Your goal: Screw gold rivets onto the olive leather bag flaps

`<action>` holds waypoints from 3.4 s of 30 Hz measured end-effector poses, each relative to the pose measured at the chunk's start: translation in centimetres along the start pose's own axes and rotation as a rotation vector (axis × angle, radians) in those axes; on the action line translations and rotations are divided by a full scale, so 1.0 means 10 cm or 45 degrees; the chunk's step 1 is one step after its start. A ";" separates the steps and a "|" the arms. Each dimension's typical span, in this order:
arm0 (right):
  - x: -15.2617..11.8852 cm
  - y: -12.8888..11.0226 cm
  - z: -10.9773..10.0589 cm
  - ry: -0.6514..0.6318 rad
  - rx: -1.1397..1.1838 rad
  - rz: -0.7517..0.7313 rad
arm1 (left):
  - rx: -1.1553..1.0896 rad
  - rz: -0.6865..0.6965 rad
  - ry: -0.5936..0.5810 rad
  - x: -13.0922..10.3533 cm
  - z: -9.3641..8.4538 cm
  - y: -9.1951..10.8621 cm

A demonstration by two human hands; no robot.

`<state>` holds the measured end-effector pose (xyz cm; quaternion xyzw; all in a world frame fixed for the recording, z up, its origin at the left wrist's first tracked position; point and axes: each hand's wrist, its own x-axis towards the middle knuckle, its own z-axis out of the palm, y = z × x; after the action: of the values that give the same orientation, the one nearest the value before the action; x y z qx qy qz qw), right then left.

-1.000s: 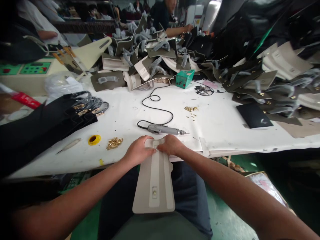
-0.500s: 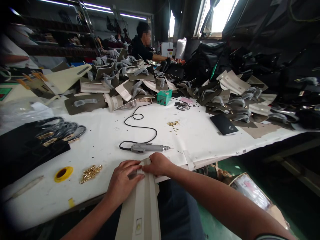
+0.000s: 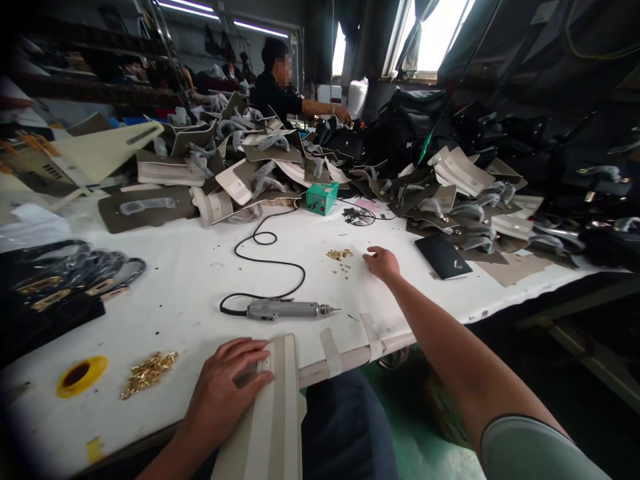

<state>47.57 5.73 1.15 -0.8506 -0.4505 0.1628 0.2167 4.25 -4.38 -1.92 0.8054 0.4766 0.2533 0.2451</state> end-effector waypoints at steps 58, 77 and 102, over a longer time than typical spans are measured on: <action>-0.03 0.07 0.07 -0.036 -0.144 -0.318 | 0.061 0.022 -0.003 -0.03 0.02 -0.01; 0.24 0.26 0.07 0.089 -0.158 -0.123 | 0.102 0.047 0.016 -0.03 0.03 -0.04; -0.04 0.06 0.25 -0.213 0.001 -0.263 | 0.053 0.015 0.003 -0.02 0.00 0.02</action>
<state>46.61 5.68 -1.26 -0.7832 -0.5520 0.2101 0.1942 4.33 -4.67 -1.85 0.8128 0.4774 0.2456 0.2261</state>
